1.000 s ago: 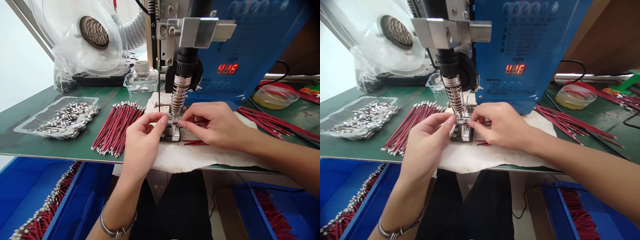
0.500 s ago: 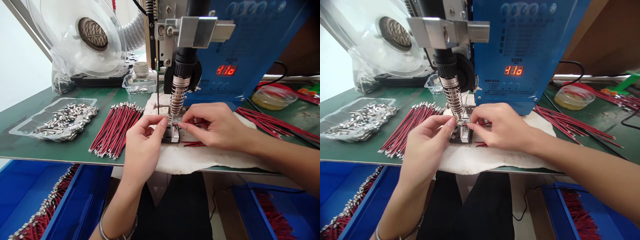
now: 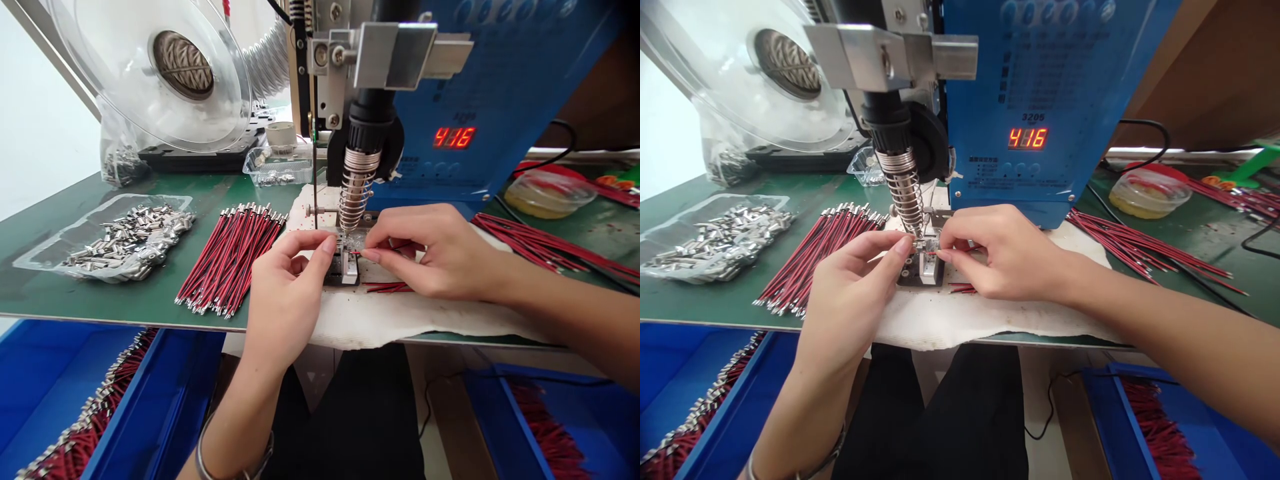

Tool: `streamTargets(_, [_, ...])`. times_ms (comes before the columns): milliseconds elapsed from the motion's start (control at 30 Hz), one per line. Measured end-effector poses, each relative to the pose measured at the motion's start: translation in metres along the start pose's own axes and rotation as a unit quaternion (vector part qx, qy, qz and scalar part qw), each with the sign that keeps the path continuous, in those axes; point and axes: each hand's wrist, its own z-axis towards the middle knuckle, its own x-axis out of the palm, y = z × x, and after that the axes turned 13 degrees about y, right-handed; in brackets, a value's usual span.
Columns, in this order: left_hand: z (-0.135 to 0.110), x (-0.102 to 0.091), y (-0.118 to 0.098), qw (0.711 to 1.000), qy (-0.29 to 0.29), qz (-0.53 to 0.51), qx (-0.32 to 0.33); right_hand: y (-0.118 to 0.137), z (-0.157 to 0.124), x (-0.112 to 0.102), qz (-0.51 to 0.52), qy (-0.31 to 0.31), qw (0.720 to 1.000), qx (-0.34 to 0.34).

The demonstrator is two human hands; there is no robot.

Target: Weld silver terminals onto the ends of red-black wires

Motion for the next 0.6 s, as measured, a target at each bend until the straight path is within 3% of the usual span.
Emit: streamTargets(600, [0.0014,0.0005,0.0026,1.000,0.013,0.001,0.027,-0.0004,0.0009,0.0022,0.011,-0.020,0.999,0.034])
